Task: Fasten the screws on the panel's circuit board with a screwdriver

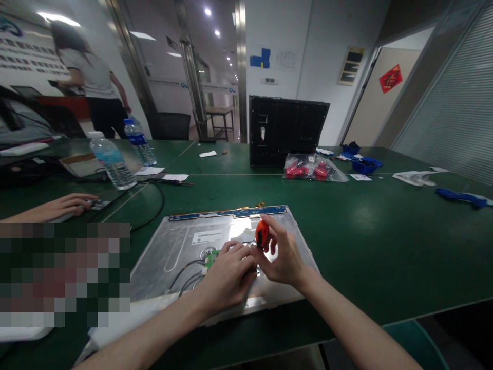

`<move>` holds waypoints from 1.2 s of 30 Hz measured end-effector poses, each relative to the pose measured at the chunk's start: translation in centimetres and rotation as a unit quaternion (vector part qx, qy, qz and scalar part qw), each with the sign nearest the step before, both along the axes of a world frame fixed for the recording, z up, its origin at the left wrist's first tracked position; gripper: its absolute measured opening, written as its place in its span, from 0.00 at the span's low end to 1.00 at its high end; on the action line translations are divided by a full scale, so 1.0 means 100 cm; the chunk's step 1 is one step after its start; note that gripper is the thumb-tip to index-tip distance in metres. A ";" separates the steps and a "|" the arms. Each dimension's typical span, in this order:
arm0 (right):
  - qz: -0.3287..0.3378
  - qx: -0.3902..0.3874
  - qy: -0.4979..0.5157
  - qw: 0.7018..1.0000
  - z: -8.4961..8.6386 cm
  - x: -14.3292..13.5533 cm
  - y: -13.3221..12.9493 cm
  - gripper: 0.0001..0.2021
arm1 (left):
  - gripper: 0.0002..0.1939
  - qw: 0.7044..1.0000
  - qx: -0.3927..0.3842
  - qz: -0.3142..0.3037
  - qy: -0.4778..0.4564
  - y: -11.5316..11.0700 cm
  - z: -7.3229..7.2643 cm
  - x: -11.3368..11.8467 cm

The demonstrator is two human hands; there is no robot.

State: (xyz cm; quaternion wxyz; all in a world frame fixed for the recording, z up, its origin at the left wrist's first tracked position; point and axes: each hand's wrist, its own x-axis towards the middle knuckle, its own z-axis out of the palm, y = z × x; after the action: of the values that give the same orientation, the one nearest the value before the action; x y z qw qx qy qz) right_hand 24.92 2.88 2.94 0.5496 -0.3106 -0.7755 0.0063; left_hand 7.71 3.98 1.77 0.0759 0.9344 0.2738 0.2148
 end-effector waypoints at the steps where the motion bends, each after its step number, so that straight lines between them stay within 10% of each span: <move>1: -0.001 0.001 -0.002 1.000 0.000 0.000 0.000 0.32 | 0.06 1.000 0.001 -0.002 -0.002 0.000 0.000 0.000; 36: 0.004 0.016 0.012 1.000 0.005 0.003 -0.003 0.30 | 0.07 1.000 -0.005 0.003 0.025 -0.001 0.003 0.001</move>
State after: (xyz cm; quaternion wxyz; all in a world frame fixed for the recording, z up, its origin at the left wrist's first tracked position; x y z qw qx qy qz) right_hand 25.20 2.54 3.45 0.5642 -0.2986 -0.7698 -0.0002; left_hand 7.77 3.85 2.05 0.0730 0.9382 0.2800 0.1899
